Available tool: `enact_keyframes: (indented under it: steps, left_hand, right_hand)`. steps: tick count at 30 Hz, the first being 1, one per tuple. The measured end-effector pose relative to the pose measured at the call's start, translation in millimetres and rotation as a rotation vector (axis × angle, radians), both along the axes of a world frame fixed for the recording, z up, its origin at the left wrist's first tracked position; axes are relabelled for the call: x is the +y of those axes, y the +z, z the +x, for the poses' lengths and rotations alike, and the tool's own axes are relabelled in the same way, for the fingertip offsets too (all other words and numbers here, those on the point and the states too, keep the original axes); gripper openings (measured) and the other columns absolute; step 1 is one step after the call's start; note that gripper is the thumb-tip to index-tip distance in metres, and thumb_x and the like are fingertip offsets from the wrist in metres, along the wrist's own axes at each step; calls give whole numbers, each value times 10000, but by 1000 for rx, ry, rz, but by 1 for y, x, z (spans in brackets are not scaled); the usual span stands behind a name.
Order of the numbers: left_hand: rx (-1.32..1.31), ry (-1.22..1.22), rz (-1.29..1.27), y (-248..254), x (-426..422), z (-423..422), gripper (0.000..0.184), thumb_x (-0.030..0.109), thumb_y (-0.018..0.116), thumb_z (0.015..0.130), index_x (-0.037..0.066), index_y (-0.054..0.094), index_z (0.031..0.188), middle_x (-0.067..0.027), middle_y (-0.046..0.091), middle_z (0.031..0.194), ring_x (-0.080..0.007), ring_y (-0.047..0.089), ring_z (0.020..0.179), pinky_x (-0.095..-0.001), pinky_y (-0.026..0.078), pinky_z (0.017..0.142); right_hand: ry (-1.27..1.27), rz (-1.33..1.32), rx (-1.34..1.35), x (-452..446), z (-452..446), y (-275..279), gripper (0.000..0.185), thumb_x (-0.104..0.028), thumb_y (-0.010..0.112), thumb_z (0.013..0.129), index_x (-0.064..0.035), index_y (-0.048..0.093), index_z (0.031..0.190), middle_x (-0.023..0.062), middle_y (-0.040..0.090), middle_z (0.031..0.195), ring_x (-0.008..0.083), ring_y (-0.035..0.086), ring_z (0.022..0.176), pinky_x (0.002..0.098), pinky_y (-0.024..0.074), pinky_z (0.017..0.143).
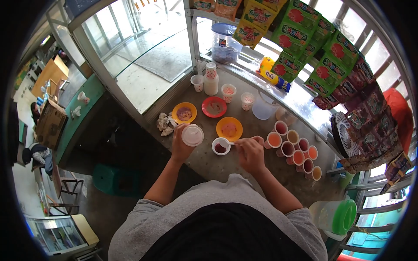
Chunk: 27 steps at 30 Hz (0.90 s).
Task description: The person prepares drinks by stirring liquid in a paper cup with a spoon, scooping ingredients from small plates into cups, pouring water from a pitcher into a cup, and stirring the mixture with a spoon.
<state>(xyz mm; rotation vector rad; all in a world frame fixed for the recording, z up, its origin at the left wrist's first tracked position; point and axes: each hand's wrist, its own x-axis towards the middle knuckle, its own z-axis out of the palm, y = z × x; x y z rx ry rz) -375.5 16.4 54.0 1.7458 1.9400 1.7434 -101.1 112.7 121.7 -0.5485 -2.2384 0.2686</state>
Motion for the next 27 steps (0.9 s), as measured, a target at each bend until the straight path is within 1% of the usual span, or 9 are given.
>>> enact_keyframes:
  steps: [1,3,4,7,10,14,19,24,27]
  left_hand:
    - [16,20,0,-1,-1,-2,701,127,909,652,51,537,1241,-181,586,1217,-394,584,1157,-457,486,987]
    - [21,57,-3,-4,-6,-5,712,144,917,653,50,539,1249,-177,584,1222,-386,585,1164,-452,487,990]
    - [-90,32,-112,-5,-9,-5,715,180,921,666,51,545,1261,-170,593,1223,-371,597,1159,-443,490,991]
    - [-267,-21,-313,-9,-21,-9,719,254,923,694,51,559,1279,-154,615,1223,-334,622,1147,-420,497,991]
    - [-423,-70,-413,-22,-35,-13,720,316,921,714,47,572,1283,-141,635,1219,-294,643,1132,-397,502,986]
    - [-650,-72,-432,-34,-51,-22,738,340,931,734,37,560,1295,-70,641,1204,-152,620,1122,-332,497,986]
    - [-628,59,-485,-59,-70,-37,722,388,908,734,35,578,1271,-134,637,1196,-237,646,1109,-371,507,969]
    - [-894,-5,-369,-91,-70,-43,770,474,895,723,32,581,1270,-132,629,1212,-245,658,1058,-381,516,934]
    - [-663,-107,-586,-80,-70,-51,780,532,867,732,52,588,1280,-134,619,1234,-278,609,1095,-411,480,974]
  right_hand:
    - [12,4,-6,5,-4,-4,90,-73,670,904,-85,682,992,34,707,886,188,655,748,340,452,760]
    - [-129,-742,322,13,-12,-17,92,-150,621,984,-86,682,1013,21,710,893,117,629,735,270,450,692]
    - [-119,-744,308,21,-17,-24,92,-150,621,984,-86,682,1013,21,710,893,117,629,735,270,450,692]
    - [-118,-1590,579,53,-39,-42,192,-248,547,1046,-114,678,1089,17,720,923,62,568,681,213,427,632]
    - [-151,-1655,469,65,-78,-46,204,-259,556,1047,-110,678,1116,18,721,932,63,580,677,217,419,604]
    - [-74,-1468,384,92,-133,-69,201,-253,559,1055,-125,692,1134,6,718,917,72,621,643,215,397,529]
    - [14,-1215,309,131,-191,-108,195,-213,577,1050,-111,714,1143,-3,702,952,81,641,743,244,493,614]
    - [-4,-722,108,131,-211,-106,154,-119,629,988,-75,737,1088,54,687,757,117,657,650,287,474,569]
    - [162,-379,29,113,-203,-102,184,-68,650,930,-91,739,1089,74,728,849,191,692,726,333,460,626]
